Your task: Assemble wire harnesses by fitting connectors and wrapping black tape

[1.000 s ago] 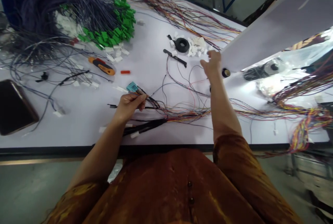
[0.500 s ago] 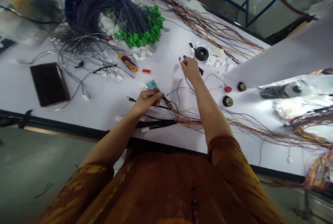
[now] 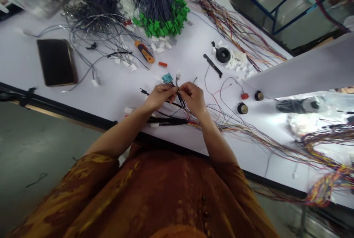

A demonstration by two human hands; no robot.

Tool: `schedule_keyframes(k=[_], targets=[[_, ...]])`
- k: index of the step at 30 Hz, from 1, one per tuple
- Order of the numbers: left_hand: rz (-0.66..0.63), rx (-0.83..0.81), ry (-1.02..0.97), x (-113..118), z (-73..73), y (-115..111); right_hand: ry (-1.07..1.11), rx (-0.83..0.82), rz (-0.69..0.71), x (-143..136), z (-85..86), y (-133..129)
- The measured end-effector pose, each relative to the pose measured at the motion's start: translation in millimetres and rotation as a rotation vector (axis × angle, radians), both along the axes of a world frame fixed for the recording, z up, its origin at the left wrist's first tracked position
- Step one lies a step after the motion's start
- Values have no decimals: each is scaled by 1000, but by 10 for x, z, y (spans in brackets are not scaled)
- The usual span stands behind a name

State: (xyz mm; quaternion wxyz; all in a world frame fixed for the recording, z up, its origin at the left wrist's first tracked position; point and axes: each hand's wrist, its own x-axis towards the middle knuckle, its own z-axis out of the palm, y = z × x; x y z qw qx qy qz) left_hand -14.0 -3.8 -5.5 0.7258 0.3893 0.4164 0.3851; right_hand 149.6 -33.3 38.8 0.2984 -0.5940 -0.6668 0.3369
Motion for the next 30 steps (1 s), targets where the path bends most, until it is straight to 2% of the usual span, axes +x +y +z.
schedule_keyframes(k=[3,8,10,14,18,24,30], targets=[[8,11,11,6,17,-9,-11,47,50,32,6,-10],[-25,106,30,10,7,-22,228,-235,-120,66,61,220],[-47,108,26,9,-19,-14,290,-271,-96,25,87,350],[-45,97,-17,3,-61,15,395,-234,24,-76,100,500],[-34,91,-36,-2,-61,22,457,-282,91,-75,67,534],[-56,132,-62,0,-90,18,597,-353,31,-45,74,554],[-50,153,-44,11,-42,8,615,-393,-1,-71,155,562]])
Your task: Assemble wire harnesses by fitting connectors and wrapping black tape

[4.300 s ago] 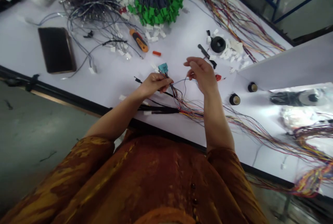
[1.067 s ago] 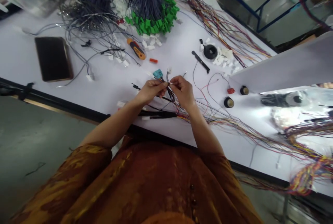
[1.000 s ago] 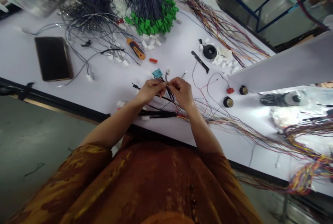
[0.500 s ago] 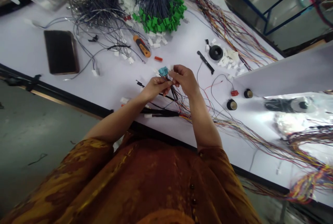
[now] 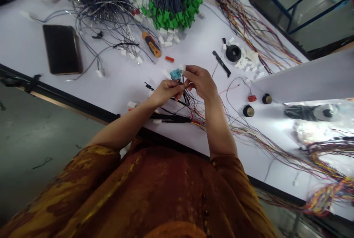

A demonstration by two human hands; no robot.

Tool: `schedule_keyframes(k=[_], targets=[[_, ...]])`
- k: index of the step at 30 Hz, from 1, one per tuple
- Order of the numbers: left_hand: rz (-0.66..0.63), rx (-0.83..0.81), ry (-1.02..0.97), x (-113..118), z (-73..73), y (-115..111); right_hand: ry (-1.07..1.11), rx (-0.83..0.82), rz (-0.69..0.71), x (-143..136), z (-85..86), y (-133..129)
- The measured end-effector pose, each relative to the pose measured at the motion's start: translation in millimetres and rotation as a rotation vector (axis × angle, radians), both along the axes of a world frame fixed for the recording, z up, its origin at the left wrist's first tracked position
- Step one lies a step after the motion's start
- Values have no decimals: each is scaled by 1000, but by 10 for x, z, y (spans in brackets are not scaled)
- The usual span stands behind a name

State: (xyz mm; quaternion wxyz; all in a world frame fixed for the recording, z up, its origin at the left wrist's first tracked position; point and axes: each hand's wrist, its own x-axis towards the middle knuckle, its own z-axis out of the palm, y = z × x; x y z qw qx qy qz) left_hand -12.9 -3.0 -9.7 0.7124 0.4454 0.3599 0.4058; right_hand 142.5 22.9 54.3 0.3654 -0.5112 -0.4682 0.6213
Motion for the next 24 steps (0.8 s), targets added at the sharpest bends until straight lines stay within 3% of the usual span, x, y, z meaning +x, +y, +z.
schedule_keyframes(k=[8,13,16,24], targets=[[2,-46,20,2,-3,8,-73,108,-1,52,-12,-13],[61,-92,61,20,-11,-2,-219,254,103,-12,81,-91],[86,-107,70,21,8,-9,-347,292,136,-115,48,-98],[-12,-163,70,-22,107,14,-422,318,103,-159,-45,-103]])
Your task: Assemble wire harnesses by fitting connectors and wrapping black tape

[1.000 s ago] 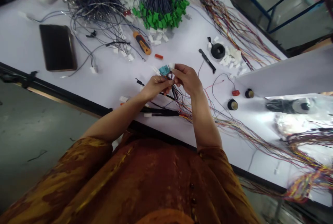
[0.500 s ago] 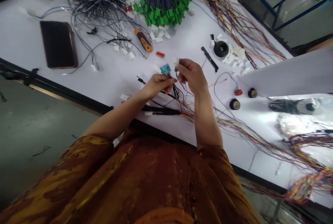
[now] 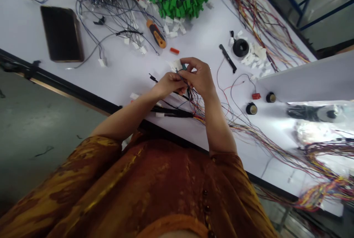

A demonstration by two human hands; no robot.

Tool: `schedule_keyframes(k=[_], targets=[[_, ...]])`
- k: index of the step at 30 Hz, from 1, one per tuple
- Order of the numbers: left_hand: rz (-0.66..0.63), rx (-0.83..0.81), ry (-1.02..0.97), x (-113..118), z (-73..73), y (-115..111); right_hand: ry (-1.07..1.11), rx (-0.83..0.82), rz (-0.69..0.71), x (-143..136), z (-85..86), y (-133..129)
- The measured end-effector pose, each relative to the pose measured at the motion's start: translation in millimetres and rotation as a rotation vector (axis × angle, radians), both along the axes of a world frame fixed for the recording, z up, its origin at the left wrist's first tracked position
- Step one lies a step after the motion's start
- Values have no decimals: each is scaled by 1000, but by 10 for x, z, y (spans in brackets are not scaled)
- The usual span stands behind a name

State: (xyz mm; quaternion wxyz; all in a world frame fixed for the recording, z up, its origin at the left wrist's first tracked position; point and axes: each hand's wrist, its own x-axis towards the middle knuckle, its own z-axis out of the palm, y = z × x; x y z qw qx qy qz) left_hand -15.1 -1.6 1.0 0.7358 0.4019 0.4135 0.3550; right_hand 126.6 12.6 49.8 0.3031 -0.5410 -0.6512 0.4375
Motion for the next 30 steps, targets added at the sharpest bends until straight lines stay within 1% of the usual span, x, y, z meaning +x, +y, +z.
schedule_keyframes(k=[5,10,12,14,18,20,22,24,26,28,30], targets=[[-72,-33,-26,-44,58,17,-62,28,1,8,-33,-28],[-160,-58,-144,-73,95,20,-85,128,-72,-5,-89,-59],[-159,-50,-160,-62,78,19,-93,145,-97,-9,-88,-80],[-127,-47,-135,-34,46,15,-100,123,-91,-4,-76,-94],[-43,-55,-76,29,-1,3,-91,50,6,48,-7,-76],[-22,-47,-73,38,10,-3,-111,78,23,89,68,-34],[-27,-25,-76,27,38,-9,-133,137,39,126,165,31],[-58,9,-72,6,65,-16,-126,130,104,143,255,120],[-97,51,-65,-16,77,-22,-81,22,203,131,311,219],[-131,92,-56,-34,73,-24,-30,-108,279,95,323,312],[-152,122,-44,-47,65,-20,8,-166,333,50,310,383]])
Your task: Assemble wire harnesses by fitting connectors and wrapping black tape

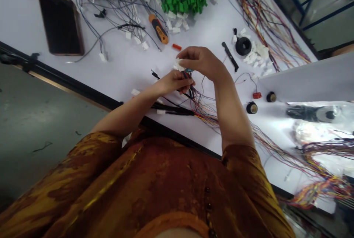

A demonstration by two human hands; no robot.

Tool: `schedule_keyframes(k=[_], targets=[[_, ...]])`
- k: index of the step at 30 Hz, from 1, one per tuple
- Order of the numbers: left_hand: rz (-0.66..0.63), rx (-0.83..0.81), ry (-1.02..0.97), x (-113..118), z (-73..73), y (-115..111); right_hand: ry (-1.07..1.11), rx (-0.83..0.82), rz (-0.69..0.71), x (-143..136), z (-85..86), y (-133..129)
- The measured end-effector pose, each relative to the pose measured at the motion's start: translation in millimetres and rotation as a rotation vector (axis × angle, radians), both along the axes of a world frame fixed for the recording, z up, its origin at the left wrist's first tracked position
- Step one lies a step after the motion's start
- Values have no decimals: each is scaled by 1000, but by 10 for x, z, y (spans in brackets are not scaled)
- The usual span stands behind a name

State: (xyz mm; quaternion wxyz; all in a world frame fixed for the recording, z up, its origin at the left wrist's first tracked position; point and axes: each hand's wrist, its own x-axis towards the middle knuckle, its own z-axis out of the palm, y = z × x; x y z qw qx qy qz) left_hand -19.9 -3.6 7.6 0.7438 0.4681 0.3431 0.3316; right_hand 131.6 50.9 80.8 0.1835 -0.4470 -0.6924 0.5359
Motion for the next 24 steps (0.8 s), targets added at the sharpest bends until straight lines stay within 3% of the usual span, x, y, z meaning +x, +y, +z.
schedule_keyframes(k=[6,13,18,24], targets=[[-72,52,18,-37,39,18,-77,106,167,-69,59,85],[-144,101,37,-59,11,16,-77,42,200,-93,170,204],[-160,96,49,-59,-7,30,-106,42,339,-52,121,293],[-159,115,1,-54,-15,49,-98,76,284,-34,70,276]])
